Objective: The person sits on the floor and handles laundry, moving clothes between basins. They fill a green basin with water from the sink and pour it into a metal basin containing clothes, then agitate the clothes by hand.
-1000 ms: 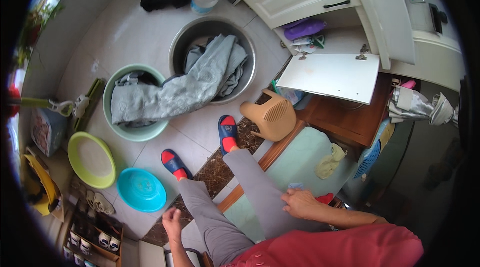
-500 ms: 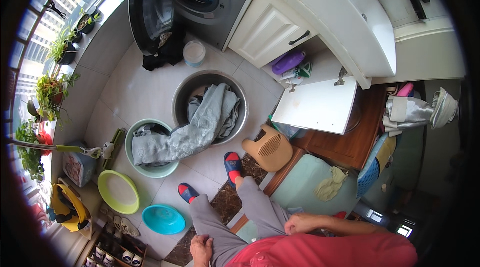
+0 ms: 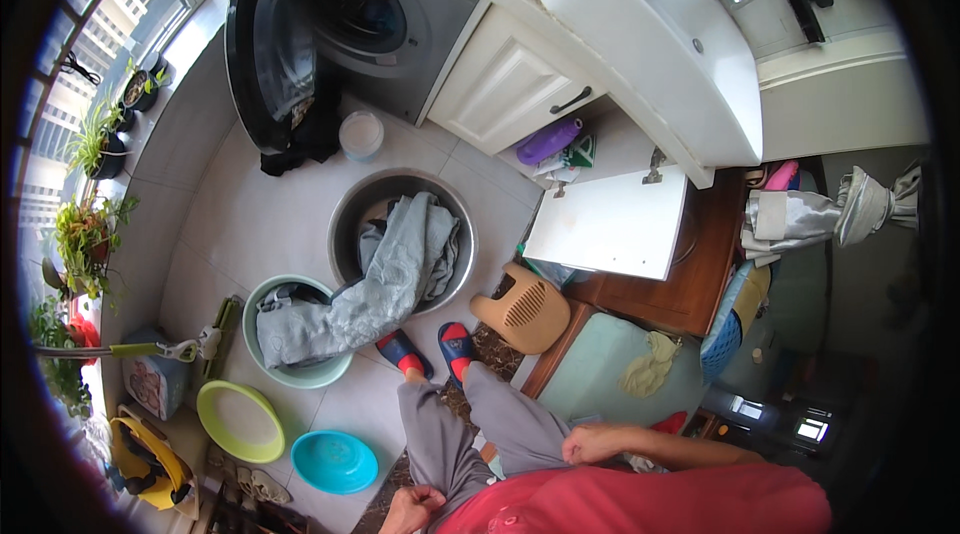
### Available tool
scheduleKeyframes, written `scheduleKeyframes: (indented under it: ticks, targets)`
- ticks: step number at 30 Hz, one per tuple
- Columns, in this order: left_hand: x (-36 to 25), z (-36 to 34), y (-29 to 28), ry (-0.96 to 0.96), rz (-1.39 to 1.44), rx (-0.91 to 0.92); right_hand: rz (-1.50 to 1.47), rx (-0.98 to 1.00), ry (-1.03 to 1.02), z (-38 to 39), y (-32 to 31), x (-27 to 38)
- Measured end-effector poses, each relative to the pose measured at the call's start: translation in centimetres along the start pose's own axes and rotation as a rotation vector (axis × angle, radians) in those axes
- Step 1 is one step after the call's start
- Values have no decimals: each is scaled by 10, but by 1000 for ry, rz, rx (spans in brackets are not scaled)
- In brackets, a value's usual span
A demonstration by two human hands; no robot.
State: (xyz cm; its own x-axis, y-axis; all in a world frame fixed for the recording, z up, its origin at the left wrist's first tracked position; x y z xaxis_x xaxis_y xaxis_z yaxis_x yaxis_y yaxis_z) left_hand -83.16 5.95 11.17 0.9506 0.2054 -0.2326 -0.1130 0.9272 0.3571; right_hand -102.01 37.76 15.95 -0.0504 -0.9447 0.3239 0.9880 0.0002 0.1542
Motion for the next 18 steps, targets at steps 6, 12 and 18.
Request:
scheduleKeyframes:
  ticks: [6, 12, 18]
  targets:
    - [-58, 29, -39, -68, -101, -55, 17, -35, -37, -7, -19, 56]
    - [-97, -52, -128, 205, 39, -311, 31, 24, -55, -12, -31, 63]
    - [-375, -137, -252, 1062, 27, -639, 82, 78, -67, -14, -60, 57]
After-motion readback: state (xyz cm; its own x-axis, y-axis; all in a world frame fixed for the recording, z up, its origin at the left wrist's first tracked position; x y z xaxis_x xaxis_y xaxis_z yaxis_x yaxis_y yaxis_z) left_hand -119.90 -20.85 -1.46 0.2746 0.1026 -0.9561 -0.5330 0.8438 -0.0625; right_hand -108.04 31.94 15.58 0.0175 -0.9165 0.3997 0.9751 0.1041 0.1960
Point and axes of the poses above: each hand's wrist, its own z-axis away from the middle knuckle, its own y-axis out of the palm, x = y × z, the point moved 4 cm from there along -z, towards the middle knuckle, and after that the axes turned 4 degrees about z, right-handed, at the moved point
